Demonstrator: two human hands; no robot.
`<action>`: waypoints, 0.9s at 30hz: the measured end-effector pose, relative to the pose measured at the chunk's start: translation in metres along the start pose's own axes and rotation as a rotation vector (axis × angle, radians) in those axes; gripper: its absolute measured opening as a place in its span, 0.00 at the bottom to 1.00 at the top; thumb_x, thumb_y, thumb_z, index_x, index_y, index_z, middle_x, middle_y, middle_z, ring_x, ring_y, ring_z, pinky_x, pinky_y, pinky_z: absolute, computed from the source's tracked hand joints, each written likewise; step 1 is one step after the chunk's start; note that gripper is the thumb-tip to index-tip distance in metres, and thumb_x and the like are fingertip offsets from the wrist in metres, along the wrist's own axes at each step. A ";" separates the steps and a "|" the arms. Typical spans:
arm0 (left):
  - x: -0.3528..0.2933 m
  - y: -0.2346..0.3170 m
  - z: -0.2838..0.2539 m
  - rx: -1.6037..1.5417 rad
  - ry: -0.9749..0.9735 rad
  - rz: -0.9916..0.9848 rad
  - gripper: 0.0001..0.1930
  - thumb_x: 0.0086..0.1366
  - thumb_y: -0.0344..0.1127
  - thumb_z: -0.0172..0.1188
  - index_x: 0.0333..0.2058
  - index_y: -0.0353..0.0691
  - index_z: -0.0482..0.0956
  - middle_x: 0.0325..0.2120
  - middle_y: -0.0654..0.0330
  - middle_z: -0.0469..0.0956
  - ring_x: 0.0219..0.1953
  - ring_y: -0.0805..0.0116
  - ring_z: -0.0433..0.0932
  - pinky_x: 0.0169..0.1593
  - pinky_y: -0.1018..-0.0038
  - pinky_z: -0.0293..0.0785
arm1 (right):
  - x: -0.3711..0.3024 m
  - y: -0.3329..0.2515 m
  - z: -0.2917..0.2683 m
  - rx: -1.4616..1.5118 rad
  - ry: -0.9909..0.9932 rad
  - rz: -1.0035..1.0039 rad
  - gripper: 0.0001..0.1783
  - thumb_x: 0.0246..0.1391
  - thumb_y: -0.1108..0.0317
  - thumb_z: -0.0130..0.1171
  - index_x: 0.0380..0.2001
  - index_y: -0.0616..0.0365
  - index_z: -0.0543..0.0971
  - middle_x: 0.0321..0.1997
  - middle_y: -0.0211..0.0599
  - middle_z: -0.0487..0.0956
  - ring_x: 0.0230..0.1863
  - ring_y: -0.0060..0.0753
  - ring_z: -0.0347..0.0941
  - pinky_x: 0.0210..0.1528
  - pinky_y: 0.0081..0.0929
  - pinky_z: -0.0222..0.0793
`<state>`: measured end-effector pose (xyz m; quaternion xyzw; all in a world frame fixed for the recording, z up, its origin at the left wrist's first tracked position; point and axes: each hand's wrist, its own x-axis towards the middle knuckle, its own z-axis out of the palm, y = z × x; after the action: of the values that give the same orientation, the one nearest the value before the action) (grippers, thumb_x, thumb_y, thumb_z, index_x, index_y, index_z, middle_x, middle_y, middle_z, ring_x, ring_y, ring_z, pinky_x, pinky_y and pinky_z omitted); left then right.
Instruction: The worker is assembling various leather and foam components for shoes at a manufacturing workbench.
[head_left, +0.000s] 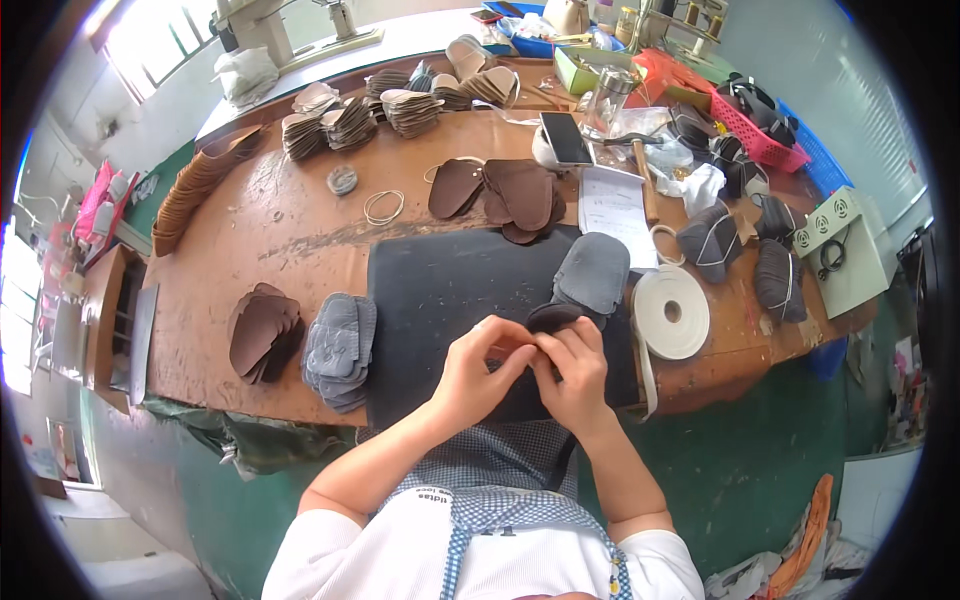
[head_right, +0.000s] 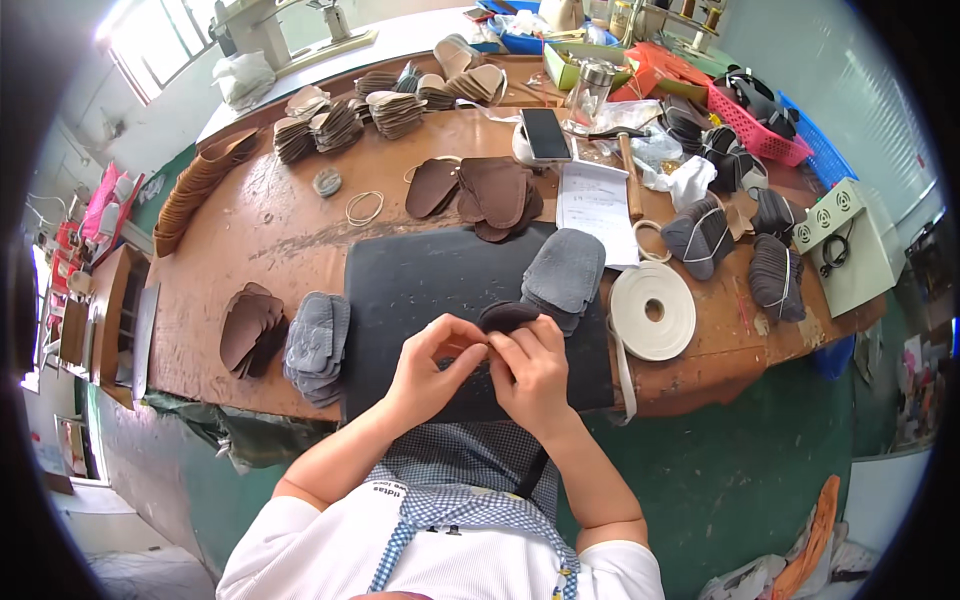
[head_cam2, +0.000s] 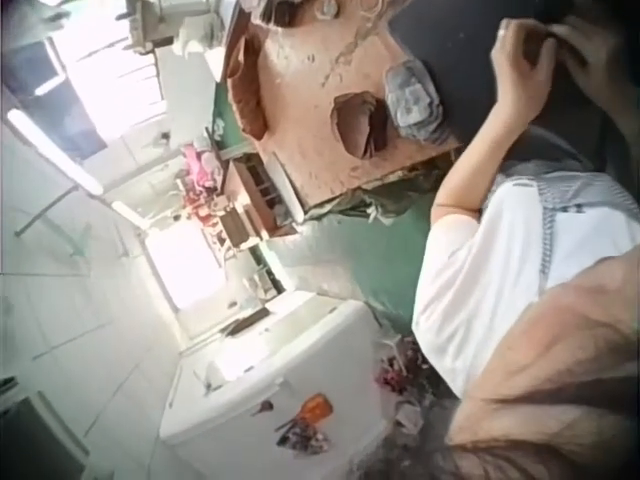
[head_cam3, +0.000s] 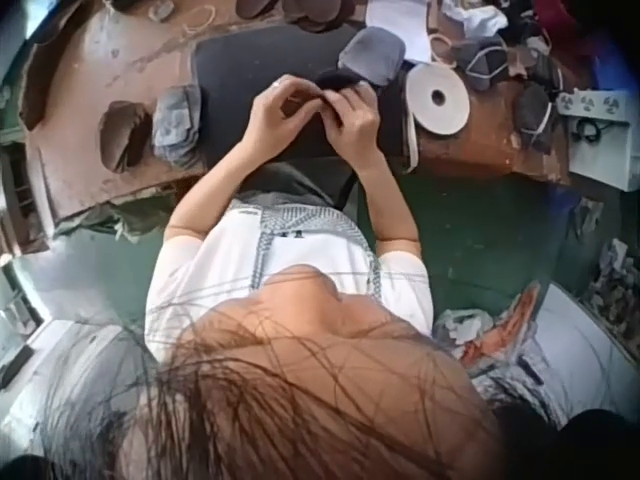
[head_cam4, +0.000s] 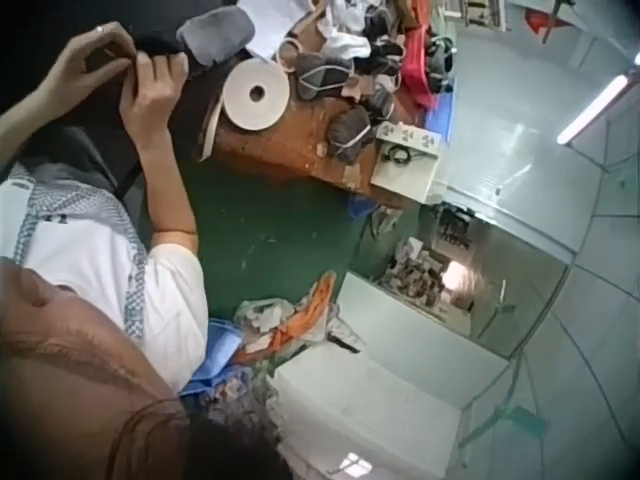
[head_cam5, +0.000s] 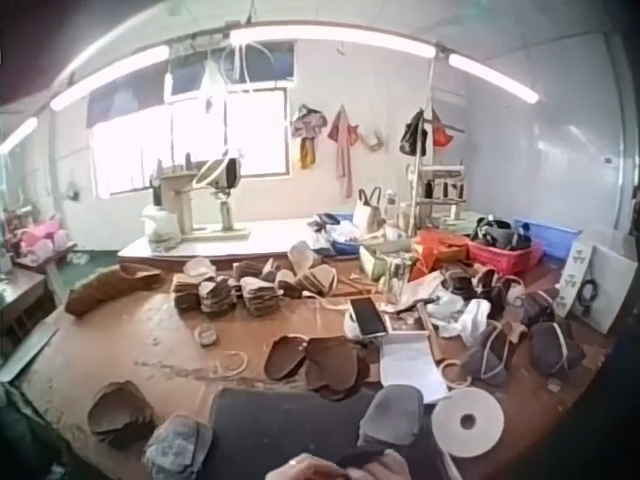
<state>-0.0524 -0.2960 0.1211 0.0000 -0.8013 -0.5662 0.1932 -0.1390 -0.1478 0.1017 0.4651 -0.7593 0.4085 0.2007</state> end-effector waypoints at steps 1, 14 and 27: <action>-0.009 -0.009 -0.002 -0.084 0.036 -0.117 0.09 0.62 0.24 0.65 0.41 0.33 0.77 0.39 0.58 0.80 0.41 0.71 0.81 0.47 0.75 0.79 | -0.002 -0.005 0.005 -0.001 0.002 0.007 0.11 0.47 0.76 0.65 0.37 0.59 0.82 0.32 0.39 0.79 0.41 0.46 0.74 0.53 0.45 0.68; -0.042 -0.033 -0.019 -0.065 0.223 -0.087 0.10 0.65 0.26 0.64 0.44 0.33 0.76 0.39 0.60 0.79 0.41 0.75 0.79 0.44 0.76 0.78 | -0.005 -0.038 0.029 0.374 -0.120 0.339 0.10 0.47 0.79 0.62 0.36 0.62 0.80 0.33 0.41 0.79 0.39 0.45 0.73 0.43 0.38 0.70; -0.045 -0.030 -0.035 -0.339 0.187 -0.336 0.06 0.67 0.28 0.62 0.38 0.31 0.82 0.30 0.68 0.81 0.33 0.82 0.77 0.39 0.83 0.75 | 0.008 -0.044 0.025 0.353 0.211 0.400 0.13 0.51 0.79 0.65 0.41 0.61 0.80 0.41 0.43 0.77 0.45 0.40 0.76 0.48 0.31 0.72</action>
<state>-0.0069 -0.3287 0.0900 0.1530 -0.6625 -0.7140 0.1667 -0.1022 -0.1825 0.1116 0.2890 -0.7279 0.6120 0.1099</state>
